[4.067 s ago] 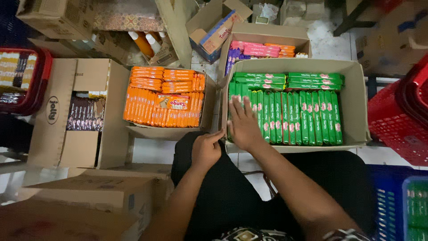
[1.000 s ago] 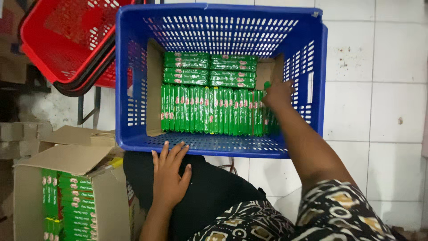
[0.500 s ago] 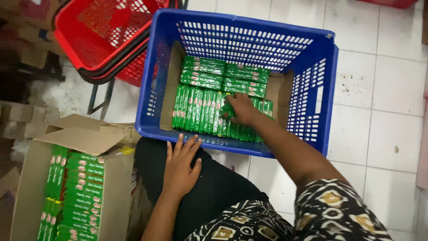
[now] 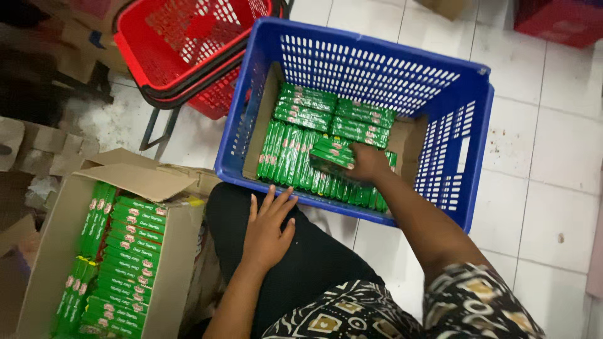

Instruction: The person transfers green snack packs from a blue basket into a cardboard box. They pick up the packs from the basket and place them into the box, arranging them in rows.

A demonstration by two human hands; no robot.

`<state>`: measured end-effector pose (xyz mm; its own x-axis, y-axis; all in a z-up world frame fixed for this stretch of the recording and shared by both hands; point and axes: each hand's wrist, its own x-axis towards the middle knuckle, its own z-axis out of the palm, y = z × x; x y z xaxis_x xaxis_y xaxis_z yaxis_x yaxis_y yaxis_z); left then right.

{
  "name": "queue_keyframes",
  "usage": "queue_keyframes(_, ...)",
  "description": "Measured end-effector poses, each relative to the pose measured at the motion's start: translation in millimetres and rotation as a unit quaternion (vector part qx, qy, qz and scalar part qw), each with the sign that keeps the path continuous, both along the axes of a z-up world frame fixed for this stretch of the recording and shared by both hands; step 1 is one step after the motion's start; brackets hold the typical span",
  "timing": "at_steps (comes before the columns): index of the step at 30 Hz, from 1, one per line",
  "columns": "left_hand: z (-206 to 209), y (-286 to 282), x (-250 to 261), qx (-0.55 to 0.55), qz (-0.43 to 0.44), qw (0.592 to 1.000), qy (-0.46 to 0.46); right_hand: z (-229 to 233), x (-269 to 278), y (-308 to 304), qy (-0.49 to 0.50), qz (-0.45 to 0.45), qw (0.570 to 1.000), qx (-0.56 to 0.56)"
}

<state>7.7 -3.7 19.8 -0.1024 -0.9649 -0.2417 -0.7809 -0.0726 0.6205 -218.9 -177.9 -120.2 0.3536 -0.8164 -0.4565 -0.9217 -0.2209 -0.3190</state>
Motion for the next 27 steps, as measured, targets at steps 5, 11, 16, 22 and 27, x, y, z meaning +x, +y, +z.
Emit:
queue_keyframes(5,-10,13,10,-0.064,0.090,0.990,0.085,123,37,25,-0.156,-0.011,0.983,-0.096)
queue_keyframes(11,-29,83,62,-0.237,0.125,0.963,0.041,153,78,49,-0.358,-0.103,0.926,-0.061)
queue_keyframes(16,-37,195,128,-0.332,0.259,0.903,-0.085,145,146,73,-0.523,-0.115,0.809,0.242)
queue_keyframes(22,-26,314,152,-0.172,0.513,0.811,-0.223,130,243,126,-0.513,-0.035,0.766,0.386)
queue_keyframes(27,-27,342,142,-0.031,0.550,0.823,-0.139,148,324,189,-0.461,0.087,0.792,0.391)
